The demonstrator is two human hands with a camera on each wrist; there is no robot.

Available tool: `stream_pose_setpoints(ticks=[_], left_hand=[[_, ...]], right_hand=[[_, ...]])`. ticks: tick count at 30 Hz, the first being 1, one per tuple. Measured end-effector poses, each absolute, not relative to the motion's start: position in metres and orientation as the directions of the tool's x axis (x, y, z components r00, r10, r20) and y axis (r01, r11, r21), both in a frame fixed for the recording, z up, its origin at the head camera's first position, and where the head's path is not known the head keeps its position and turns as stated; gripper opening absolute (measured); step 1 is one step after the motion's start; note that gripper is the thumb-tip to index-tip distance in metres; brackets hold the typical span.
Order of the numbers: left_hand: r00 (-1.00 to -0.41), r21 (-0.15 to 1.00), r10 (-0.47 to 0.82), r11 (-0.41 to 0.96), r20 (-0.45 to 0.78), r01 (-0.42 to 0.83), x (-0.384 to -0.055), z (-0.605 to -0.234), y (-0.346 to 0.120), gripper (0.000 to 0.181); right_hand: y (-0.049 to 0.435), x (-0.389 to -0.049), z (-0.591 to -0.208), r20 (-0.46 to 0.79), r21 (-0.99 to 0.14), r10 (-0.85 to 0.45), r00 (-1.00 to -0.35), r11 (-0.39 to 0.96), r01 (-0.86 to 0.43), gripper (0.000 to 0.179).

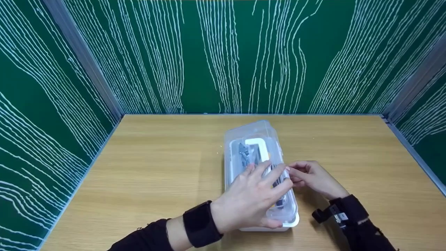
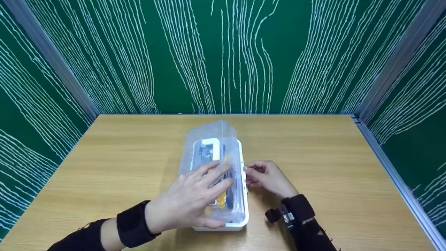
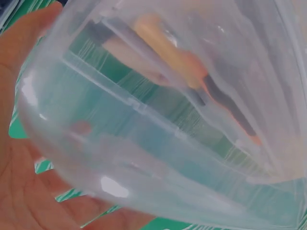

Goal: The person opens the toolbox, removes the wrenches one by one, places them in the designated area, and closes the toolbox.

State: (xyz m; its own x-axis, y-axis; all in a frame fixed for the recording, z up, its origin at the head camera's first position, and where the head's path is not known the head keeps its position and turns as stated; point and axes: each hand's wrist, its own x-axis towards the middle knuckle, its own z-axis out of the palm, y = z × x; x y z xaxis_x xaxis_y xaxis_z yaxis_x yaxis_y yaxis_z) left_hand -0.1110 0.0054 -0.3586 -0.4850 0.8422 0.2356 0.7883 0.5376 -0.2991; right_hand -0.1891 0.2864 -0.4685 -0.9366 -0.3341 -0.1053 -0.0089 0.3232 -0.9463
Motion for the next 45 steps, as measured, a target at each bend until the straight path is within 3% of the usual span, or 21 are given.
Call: stream_pose_setpoints(ticks=[19,32,45], left_hand=[[-0.439,-0.337,0.836,0.538,0.329,0.772,-0.11,-0.362,0.005,0.094],[-0.424,-0.243,0.801,0.551,0.423,0.798,-0.11,-0.364,-0.008,0.086],[-0.454,-0.14,0.776,0.558,0.438,0.818,-0.109,-0.362,-0.02,0.079]], right_hand=[[0.279,-0.183,-0.454,-0.096,-0.899,-0.287,-0.953,0.436,-0.041,0.043],[0.277,-0.185,-0.458,-0.174,-0.924,-0.288,-0.942,0.378,0.055,0.042],[0.279,-0.185,-0.458,-0.176,-0.938,-0.3,-0.938,0.34,0.068,0.041]])
